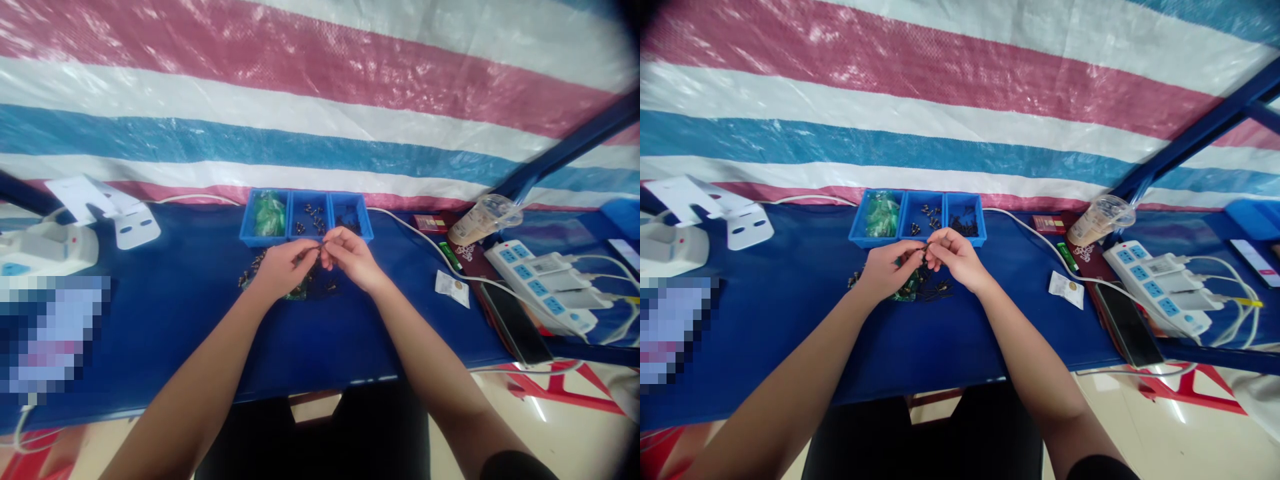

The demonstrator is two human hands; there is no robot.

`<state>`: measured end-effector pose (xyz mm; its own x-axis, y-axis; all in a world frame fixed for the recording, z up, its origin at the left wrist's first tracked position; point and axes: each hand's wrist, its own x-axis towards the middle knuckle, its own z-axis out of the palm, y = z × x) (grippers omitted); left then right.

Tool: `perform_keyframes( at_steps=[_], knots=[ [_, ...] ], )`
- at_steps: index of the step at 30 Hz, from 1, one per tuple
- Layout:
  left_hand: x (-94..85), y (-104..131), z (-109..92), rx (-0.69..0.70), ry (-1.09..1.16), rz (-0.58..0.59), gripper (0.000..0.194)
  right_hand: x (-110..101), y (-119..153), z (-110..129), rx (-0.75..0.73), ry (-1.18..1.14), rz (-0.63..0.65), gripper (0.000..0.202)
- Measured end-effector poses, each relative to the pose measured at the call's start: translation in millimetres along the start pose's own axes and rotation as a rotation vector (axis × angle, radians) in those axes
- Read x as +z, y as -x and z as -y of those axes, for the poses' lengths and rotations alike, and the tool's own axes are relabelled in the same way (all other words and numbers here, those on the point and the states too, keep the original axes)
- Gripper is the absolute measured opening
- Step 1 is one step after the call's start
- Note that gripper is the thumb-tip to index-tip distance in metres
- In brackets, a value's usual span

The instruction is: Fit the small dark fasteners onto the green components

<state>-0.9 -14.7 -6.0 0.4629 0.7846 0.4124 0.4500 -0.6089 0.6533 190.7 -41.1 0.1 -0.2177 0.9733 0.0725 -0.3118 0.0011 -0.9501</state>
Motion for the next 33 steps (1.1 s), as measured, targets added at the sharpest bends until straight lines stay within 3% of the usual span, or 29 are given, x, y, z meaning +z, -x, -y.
perform_keyframes(
  at_steps=[6, 14, 21, 33],
  knots=[
    [-1.4, 0.3, -0.4, 0.002, -0.011, 0.001, 0.022, 0.1, -0.7, 2.0, -0.019, 0.144, -0.059, 0.030],
    [-1.1, -0.1, -3.1, -0.009, 0.074, -0.019, 0.030, 4.9, -2.0, -2.5, -0.032, 0.077, -0.144, 0.031],
    [-0.2, 0.1, -1.2, -0.028, -0.009, -0.083, 0.025, 5.1, -1.6, -6.1, 0.027, 0.044, -0.156, 0.033],
    [0.4, 0.0, 1.0, -0.060, -0.023, -0.119, 0.027, 0.2, 3.6, -3.1, -0.151, 0.449, -0.263, 0.029]
  ],
)
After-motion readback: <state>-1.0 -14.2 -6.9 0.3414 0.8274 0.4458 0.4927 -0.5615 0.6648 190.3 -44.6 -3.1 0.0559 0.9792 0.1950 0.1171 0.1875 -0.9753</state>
